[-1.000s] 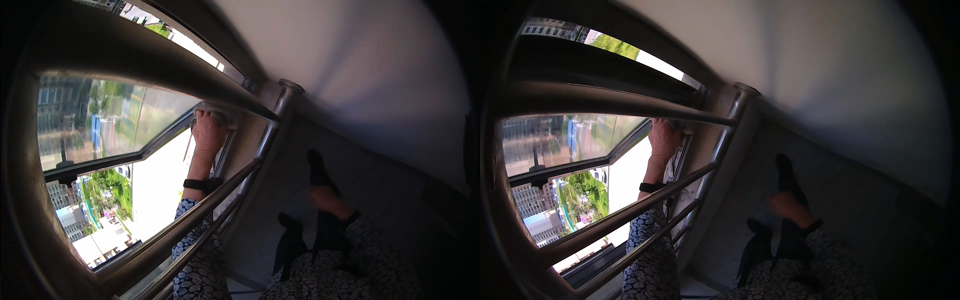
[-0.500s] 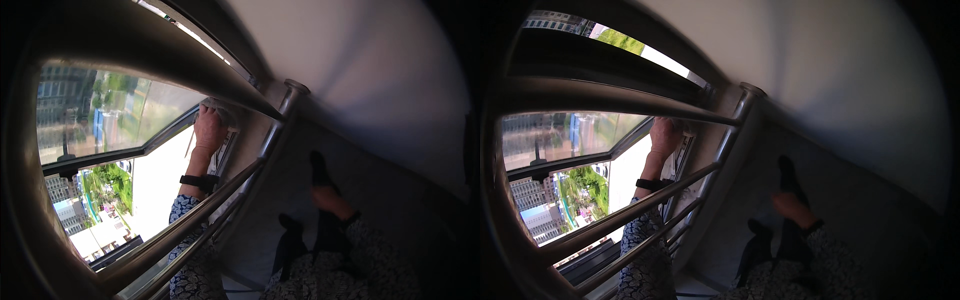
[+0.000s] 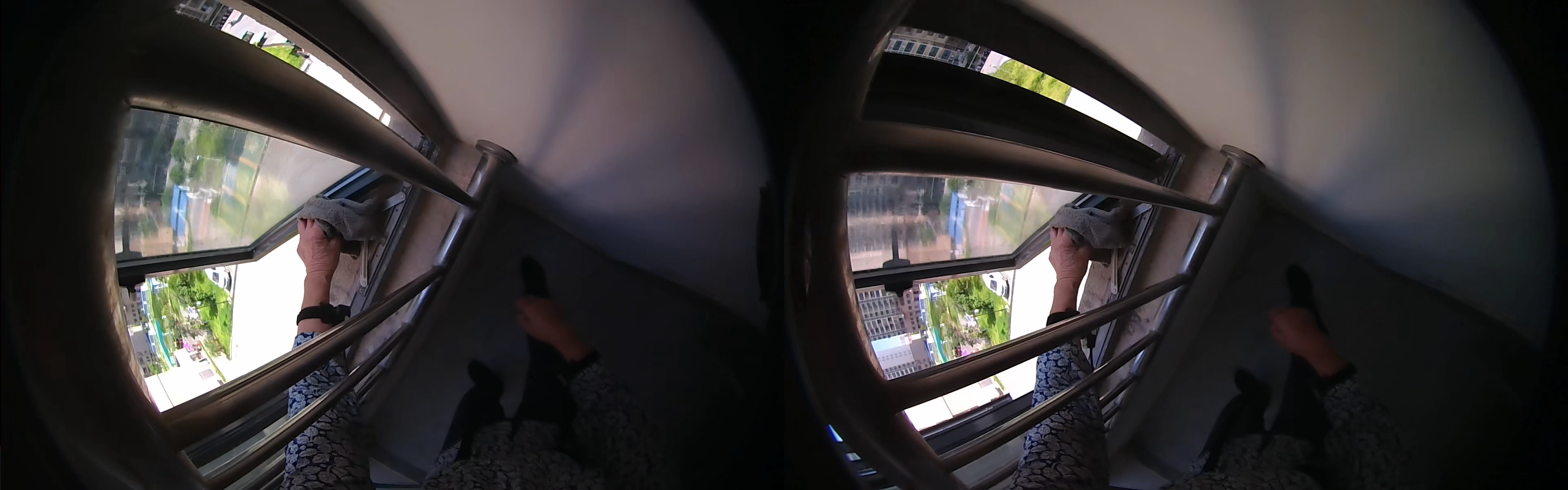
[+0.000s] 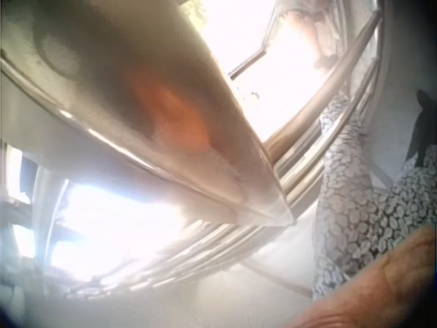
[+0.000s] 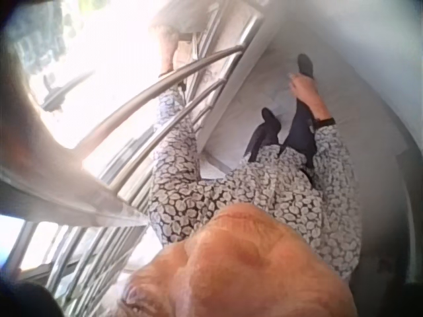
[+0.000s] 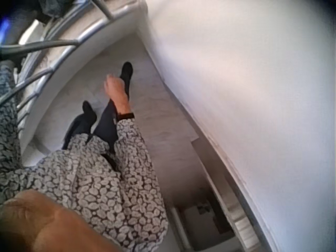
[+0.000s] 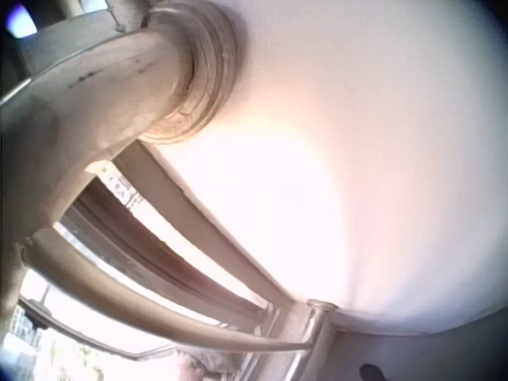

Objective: Wipe the window and its frame using a cloth.

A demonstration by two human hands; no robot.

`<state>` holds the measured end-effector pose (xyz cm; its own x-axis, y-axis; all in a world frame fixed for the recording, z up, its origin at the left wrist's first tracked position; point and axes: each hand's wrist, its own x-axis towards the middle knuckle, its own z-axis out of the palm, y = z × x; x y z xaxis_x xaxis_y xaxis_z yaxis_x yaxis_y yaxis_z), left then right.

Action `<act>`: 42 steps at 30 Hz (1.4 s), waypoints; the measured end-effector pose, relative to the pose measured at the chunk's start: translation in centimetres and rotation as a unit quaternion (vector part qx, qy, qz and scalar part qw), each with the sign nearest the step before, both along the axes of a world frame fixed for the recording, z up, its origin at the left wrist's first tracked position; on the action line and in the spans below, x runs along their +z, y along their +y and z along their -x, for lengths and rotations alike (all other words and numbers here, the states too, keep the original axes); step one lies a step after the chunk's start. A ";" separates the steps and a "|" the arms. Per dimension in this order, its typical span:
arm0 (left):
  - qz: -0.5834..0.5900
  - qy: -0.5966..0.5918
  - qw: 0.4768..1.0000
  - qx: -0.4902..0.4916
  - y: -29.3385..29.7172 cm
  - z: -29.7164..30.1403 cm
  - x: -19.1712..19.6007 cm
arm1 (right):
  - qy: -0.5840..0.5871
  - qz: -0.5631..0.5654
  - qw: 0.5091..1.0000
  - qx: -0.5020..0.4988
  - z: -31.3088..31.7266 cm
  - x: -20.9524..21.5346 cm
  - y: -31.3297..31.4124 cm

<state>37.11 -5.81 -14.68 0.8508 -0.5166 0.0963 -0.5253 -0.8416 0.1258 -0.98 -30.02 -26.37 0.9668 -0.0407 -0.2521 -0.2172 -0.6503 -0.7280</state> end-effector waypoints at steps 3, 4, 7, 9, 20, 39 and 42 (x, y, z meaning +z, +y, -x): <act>0.001 -0.047 0.999 0.008 2.4 -0.6 -1.4 | 0.006 -0.005 1.000 -0.002 1.9 -1.6 0.5; 0.000 -0.071 0.997 0.021 2.6 -0.9 -2.3 | 0.008 0.001 1.000 -0.008 2.6 -1.8 0.2; -0.039 -0.082 0.993 0.074 7.2 -2.3 -2.7 | 0.099 0.002 0.994 0.040 3.7 -3.1 1.4; -0.026 -0.060 0.989 0.136 10.0 -3.4 -2.6 | 0.063 0.018 0.994 0.083 4.5 -4.9 2.4; -0.059 -0.092 0.989 0.100 14.0 -5.3 -3.1 | 0.050 -0.068 0.989 0.123 3.8 -9.0 5.5; 0.068 0.007 0.949 0.307 19.7 -8.3 -2.7 | 0.123 -0.059 0.979 0.149 2.1 -11.1 10.4; 0.214 0.037 0.931 0.293 19.0 -8.1 -3.0 | 0.131 -0.073 0.975 0.165 1.7 -10.3 10.6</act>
